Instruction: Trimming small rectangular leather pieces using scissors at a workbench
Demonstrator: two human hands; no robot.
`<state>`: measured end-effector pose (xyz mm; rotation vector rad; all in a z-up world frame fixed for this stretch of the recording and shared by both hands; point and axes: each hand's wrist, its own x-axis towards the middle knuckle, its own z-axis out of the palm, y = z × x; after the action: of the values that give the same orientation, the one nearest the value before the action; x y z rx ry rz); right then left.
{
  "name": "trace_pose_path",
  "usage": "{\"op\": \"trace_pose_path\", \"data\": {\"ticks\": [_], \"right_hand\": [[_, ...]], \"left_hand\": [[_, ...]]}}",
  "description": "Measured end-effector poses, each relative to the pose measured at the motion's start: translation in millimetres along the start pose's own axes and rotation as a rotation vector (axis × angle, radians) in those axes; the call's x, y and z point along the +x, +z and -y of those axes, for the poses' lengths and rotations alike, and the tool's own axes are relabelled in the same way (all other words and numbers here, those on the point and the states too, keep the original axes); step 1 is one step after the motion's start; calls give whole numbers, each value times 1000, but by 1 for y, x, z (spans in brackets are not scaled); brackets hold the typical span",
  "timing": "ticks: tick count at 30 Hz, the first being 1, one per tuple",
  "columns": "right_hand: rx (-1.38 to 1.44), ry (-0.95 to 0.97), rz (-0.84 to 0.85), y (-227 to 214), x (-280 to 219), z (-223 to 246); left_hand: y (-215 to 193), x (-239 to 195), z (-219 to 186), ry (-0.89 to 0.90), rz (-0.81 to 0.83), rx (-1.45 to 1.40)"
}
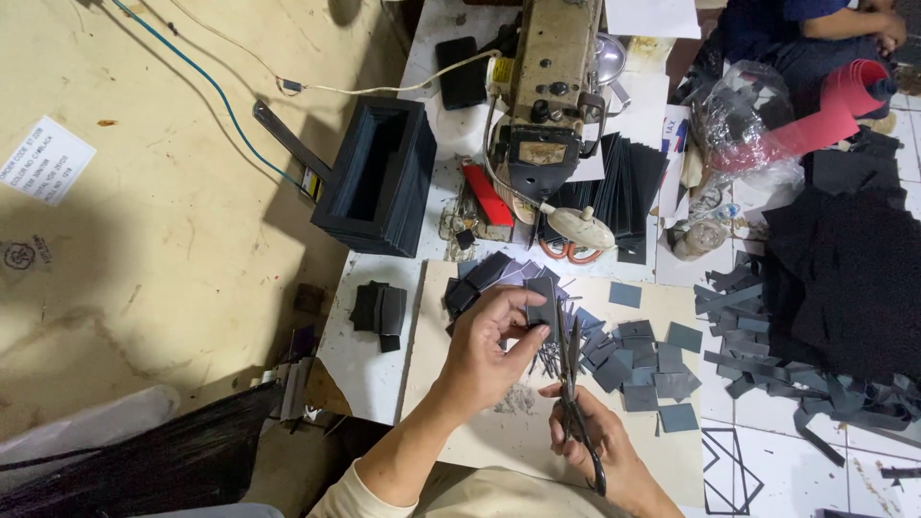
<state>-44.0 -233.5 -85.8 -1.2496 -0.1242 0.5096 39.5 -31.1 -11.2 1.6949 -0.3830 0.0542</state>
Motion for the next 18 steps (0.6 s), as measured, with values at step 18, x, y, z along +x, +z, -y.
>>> {"op": "trace_pose_path", "data": {"ticks": [18], "right_hand": [[-2, -26, -6, 9, 3, 8]], "left_hand": [[2, 0, -13, 21, -17, 2]]}}
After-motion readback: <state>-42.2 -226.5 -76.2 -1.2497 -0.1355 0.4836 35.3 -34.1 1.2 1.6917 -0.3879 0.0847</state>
